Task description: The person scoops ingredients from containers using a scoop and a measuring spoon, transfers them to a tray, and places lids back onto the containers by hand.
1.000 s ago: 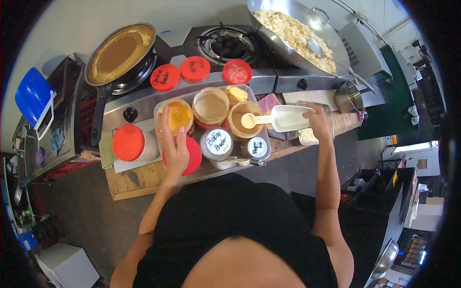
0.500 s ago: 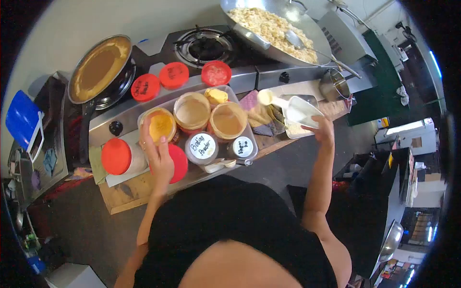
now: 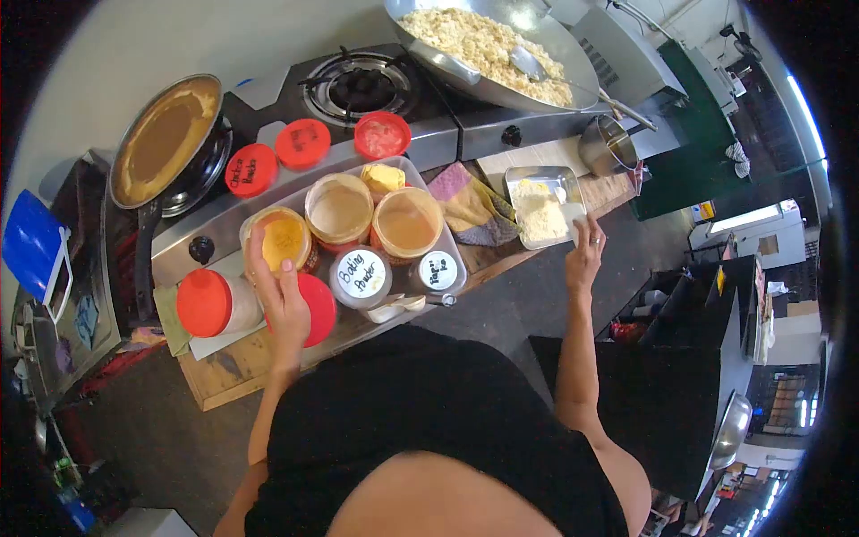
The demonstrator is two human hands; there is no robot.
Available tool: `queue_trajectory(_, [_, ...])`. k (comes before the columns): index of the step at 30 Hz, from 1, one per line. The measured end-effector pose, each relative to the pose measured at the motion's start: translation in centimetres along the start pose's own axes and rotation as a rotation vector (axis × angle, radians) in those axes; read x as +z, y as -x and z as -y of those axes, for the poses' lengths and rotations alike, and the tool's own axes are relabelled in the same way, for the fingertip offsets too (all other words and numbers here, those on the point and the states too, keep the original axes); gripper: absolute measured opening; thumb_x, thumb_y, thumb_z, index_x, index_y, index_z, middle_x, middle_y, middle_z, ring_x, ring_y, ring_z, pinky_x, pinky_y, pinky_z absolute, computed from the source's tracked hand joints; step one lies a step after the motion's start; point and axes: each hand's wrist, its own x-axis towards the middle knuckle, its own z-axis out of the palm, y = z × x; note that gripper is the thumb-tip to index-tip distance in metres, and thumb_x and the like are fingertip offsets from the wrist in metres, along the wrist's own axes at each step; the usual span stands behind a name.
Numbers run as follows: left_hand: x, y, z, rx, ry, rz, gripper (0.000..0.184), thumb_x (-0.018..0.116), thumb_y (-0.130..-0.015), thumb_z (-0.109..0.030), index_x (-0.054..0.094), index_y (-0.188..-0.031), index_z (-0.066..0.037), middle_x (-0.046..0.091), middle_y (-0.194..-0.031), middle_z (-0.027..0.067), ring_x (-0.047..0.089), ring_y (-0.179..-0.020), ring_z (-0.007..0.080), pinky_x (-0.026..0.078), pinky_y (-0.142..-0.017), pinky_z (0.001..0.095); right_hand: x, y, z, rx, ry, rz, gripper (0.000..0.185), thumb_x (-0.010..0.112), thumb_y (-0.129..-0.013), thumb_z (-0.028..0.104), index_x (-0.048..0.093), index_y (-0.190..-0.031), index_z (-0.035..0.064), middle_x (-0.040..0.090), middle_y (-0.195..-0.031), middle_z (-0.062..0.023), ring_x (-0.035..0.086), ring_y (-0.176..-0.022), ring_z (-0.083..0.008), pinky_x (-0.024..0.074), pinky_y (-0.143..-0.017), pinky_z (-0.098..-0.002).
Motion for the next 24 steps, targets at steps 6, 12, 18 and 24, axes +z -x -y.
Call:
queue_trajectory(6, [0.0, -0.1, -0.2, 0.011, 0.008, -0.011, 0.05, 0.042, -0.092, -0.012, 0.031, -0.138, 0.001, 0.035, -0.14, 0.0207, 0.031, -0.131, 0.0348, 0.021, -0.108, 0.0425, -1.5, 0.0, 0.6, 0.03, 0.024, -0.045, 0.048, 0.044, -0.065, -0.016, 0.058, -0.106, 0.0057, 0.05, -0.126, -0.0117, 0.046, -0.116, -0.0341, 0.0465, -0.092, -0.0422])
queue_trajectory(12, [0.0, 0.0, 0.5, 0.038, -0.001, -0.021, 0.049, 0.043, -0.092, -0.011, 0.032, -0.138, 0.001, 0.036, -0.14, 0.0206, 0.03, -0.131, 0.035, 0.02, -0.109, 0.0425, -1.6, -0.7, -2.5, 0.548, -0.411, -0.266, 0.045, 0.037, -0.068, -0.012, 0.057, -0.108, -0.0044, 0.06, -0.108, -0.0196, 0.061, -0.098, -0.0316, 0.0502, -0.087, -0.039])
queue_trajectory(18, [0.0, 0.1, 0.7, 0.055, -0.03, -0.048, 0.049, 0.045, -0.093, -0.015, 0.033, -0.137, 0.001, 0.036, -0.14, 0.0199, 0.03, -0.131, 0.0351, 0.02, -0.109, 0.0426, -5.2, -5.2, 4.3, 0.818, -1.196, 0.197, 0.044, 0.04, -0.07, 0.0, 0.056, -0.109, -0.0118, 0.065, -0.098, -0.0197, 0.066, -0.088, -0.0285, 0.055, -0.076, -0.0323])
queue_trajectory(24, [0.0, 0.2, 0.3, 0.04, -0.015, -0.055, 0.05, 0.045, -0.093, -0.015, 0.033, -0.138, 0.001, 0.036, -0.14, 0.0197, 0.03, -0.13, 0.0349, 0.021, -0.108, 0.0428, -7.0, -10.4, 17.0, 0.008, -0.652, 0.475, 0.042, 0.037, -0.069, -0.011, 0.065, -0.098, -0.0007, 0.067, -0.098, -0.0155, 0.064, -0.093, -0.0229, 0.0468, -0.084, -0.0308])
